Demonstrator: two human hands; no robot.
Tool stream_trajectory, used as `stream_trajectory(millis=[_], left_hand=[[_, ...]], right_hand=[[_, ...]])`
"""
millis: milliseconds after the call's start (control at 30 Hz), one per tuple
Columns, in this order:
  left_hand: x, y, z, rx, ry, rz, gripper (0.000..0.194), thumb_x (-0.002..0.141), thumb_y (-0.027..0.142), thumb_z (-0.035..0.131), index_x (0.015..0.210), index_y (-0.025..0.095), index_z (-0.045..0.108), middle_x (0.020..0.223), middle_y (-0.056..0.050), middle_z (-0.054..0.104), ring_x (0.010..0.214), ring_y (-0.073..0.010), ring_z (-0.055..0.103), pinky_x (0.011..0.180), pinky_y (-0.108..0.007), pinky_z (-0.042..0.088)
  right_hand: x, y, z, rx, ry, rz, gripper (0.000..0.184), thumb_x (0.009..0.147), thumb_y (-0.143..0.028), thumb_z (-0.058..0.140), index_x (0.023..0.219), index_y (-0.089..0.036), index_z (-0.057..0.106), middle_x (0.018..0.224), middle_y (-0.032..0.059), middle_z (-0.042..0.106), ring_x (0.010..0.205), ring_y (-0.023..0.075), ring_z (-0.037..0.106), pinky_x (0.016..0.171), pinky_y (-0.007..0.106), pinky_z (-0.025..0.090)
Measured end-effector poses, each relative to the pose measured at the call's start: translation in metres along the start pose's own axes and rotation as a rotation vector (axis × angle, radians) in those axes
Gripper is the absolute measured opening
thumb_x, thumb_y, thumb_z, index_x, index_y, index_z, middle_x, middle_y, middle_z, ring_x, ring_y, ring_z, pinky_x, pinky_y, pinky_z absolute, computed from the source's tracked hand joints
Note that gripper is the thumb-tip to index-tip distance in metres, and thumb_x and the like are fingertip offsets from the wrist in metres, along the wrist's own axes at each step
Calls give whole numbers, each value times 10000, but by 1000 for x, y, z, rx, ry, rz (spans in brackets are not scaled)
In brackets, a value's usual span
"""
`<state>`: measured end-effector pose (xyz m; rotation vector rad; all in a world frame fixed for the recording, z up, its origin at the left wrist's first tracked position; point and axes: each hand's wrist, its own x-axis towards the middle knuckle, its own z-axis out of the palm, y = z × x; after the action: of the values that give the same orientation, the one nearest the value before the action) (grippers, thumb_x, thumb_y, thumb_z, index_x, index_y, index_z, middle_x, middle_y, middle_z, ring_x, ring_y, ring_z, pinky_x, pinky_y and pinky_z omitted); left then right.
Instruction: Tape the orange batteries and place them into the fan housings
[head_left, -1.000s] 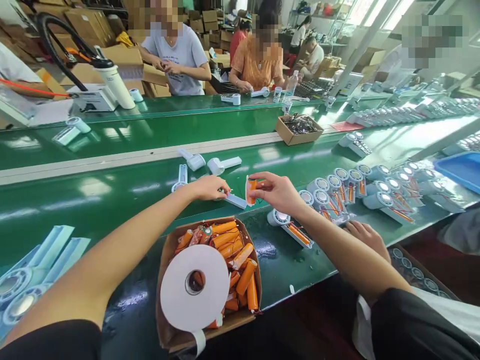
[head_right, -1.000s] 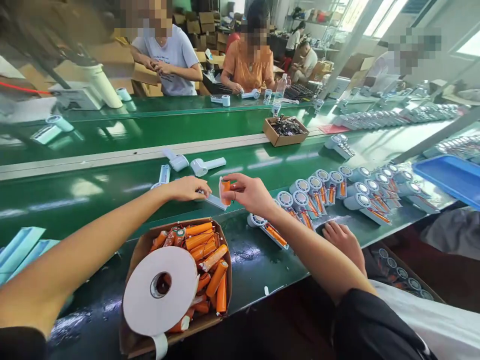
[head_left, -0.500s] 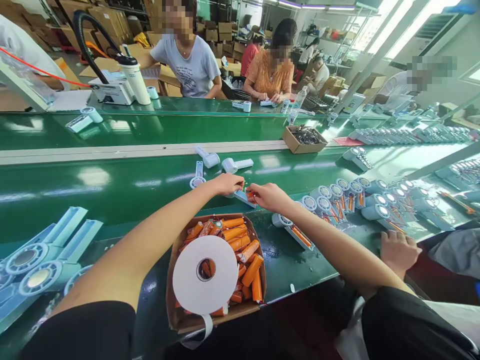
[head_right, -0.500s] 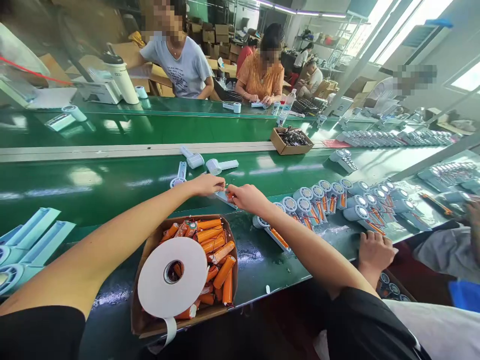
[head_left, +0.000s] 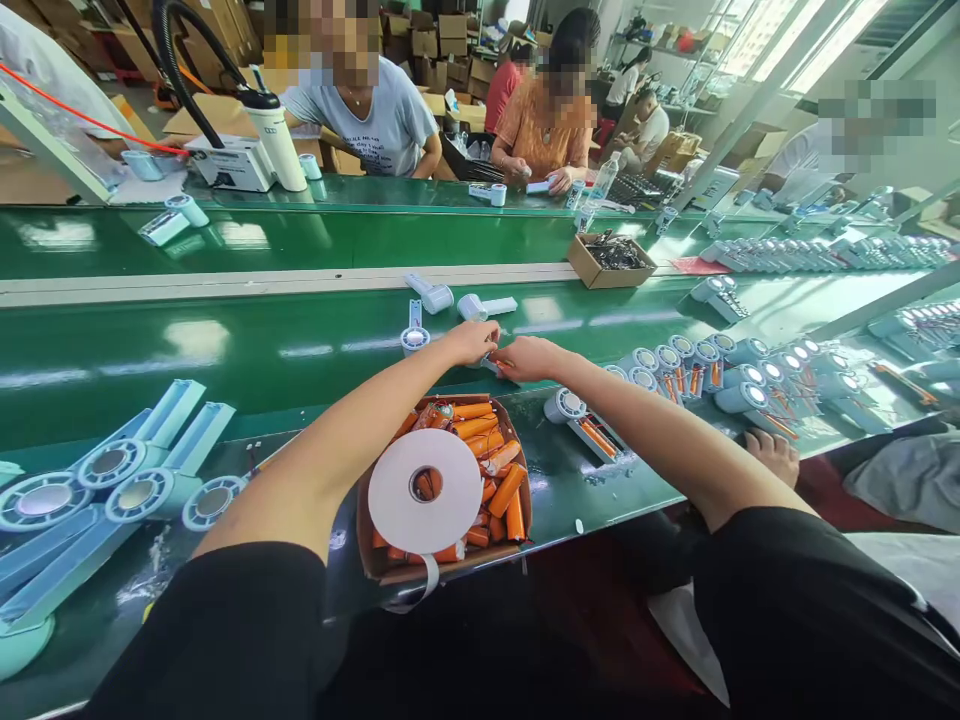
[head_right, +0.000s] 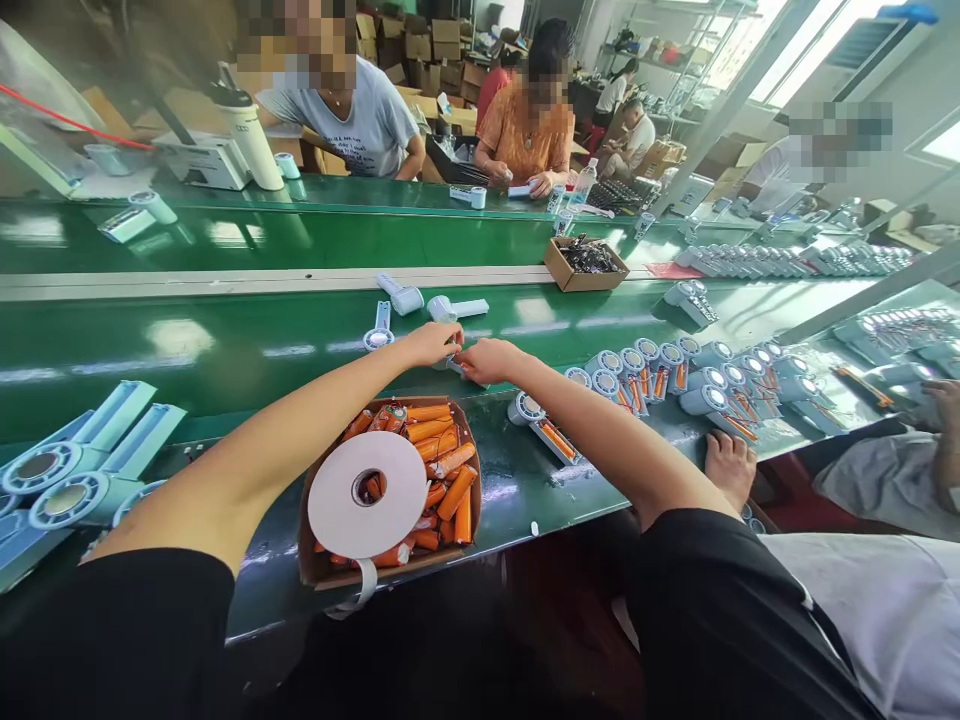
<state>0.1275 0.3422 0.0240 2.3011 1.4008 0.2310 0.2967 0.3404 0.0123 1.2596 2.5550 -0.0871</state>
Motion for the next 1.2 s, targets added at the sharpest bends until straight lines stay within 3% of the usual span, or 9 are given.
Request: stream_trajectory(millis=[133,233,333,400,600,833,1000,1133,1200], left_hand=[[-91,15,-13,-48,98,149,316,1012,303,567,1286,170,651,1402,-94,693,1309,-244,613,1145,-373,463],[-183,13,-11,-73,-75,340,419,758,442,892,1104,244,760,1198,-18,793,1174,-231,691,1102,-334,519],[-250,5,4,95,-66,407,672,757,386,898,1378,232,692,1426,-100,709,1407,-348,565,1232,-519,432],[-274,-1,17,205,-1,354,604,863,267,789,1448,218,644,1493,-111,664,1463,-368,505,1246,-579,406],[-293,-1,36,287,215,223,534,914,192,715,1440,192,626,1379,-98,728,1379,-387,540,1076,-536,577],[-315,25,28,297,785,258,540,912,122,735,1423,228,597,1250,-108,737,1416,-373,555,1166,-577,525],[-320,24,38,308,930,187,660,889,46,739,1482,280,567,1233,-90,738,1377,-357,603,1134,-567,574],[-328,24,50,101,1001,47,631,891,120,777,1462,314,589,1299,-98,686,1380,-362,599,1026,-535,653],[-330,25,56,-57,996,-37,615,904,177,772,1471,312,578,1373,-113,634,1403,-366,584,945,-481,693]], right_hand=[[-13,20,3,106,151,11,421,955,-113,628,1341,-231,750,1243,140,800,1138,292,746,966,388,551],[-43,26,7,286,417,21,414,950,-42,556,1292,-150,763,1341,147,762,1260,264,688,1074,378,508],[-92,6,2,464,533,56,351,1015,-183,551,1297,-164,758,1259,130,790,1081,241,735,971,379,555],[-126,-23,-4,647,461,0,273,998,-320,637,1170,-191,805,1011,79,828,827,199,731,792,324,563],[-182,-108,15,1095,219,-65,483,954,-624,658,980,-170,822,624,9,685,533,129,572,510,241,403],[-189,-185,41,1559,88,-289,513,899,-642,742,1062,-161,810,626,-22,643,487,104,534,473,218,418],[-194,-204,34,1420,238,-455,333,1010,-405,656,851,-146,793,627,-14,638,538,93,507,536,215,410],[-195,-194,41,1138,125,-605,233,996,-334,693,877,-174,812,649,-26,686,534,91,513,544,227,386],[-190,-181,42,958,163,-535,214,958,-391,760,898,-192,812,684,-18,721,560,113,570,559,239,409]])
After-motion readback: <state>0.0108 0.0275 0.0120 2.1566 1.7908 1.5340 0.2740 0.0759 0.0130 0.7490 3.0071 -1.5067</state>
